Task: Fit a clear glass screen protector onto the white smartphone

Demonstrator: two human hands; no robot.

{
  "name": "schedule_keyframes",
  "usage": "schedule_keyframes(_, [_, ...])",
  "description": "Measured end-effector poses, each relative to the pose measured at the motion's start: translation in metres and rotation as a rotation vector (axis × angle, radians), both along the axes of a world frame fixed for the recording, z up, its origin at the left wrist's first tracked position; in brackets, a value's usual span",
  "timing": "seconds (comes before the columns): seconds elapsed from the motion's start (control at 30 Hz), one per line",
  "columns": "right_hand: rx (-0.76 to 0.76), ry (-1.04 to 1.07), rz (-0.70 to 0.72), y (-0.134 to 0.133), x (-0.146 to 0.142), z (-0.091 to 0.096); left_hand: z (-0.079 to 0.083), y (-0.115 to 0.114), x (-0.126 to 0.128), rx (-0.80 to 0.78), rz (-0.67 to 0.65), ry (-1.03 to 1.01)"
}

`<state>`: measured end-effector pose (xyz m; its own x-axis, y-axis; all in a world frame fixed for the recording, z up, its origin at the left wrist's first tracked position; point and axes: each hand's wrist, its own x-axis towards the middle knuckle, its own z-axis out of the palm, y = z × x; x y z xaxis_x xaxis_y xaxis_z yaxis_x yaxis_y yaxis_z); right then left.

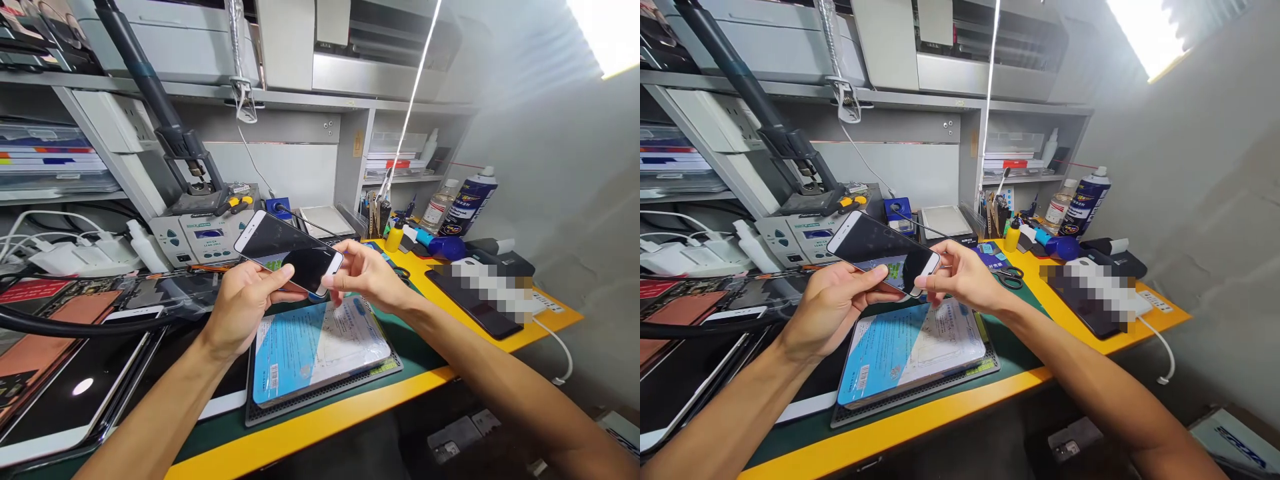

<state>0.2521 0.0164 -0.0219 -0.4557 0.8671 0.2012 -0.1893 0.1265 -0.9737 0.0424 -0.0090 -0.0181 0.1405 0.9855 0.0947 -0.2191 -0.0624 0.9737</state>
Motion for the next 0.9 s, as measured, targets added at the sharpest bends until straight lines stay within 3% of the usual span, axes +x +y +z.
schedule_keyframes(0.37, [-0.016,-0.058,-0.130,0.008,0.003,-0.001,-0.002,0.003,0.002,0.018,-0.081,0.023])
schedule_keyframes(0.5, [-0.012,-0.002,-0.213,0.016,0.009,0.000,0.001,0.002,0.001,-0.062,-0.122,-0.048])
schedule_keyframes(0.57, [-0.012,0.019,-0.243,0.020,0.015,0.002,0.005,0.003,-0.004,-0.140,-0.212,-0.169])
schedule_keyframes(0.67, [-0.026,0.040,-0.285,0.024,0.022,0.007,0.009,0.007,-0.011,-0.314,-0.448,-0.296])
schedule_keyframes(0.77, [-0.047,0.047,-0.294,0.026,0.024,0.008,0.005,0.009,-0.012,-0.472,-0.634,-0.295])
schedule_keyframes(0.9, [-0.021,0.017,-0.293,0.026,0.020,0.005,-0.004,0.004,-0.004,-0.554,-0.769,-0.290])
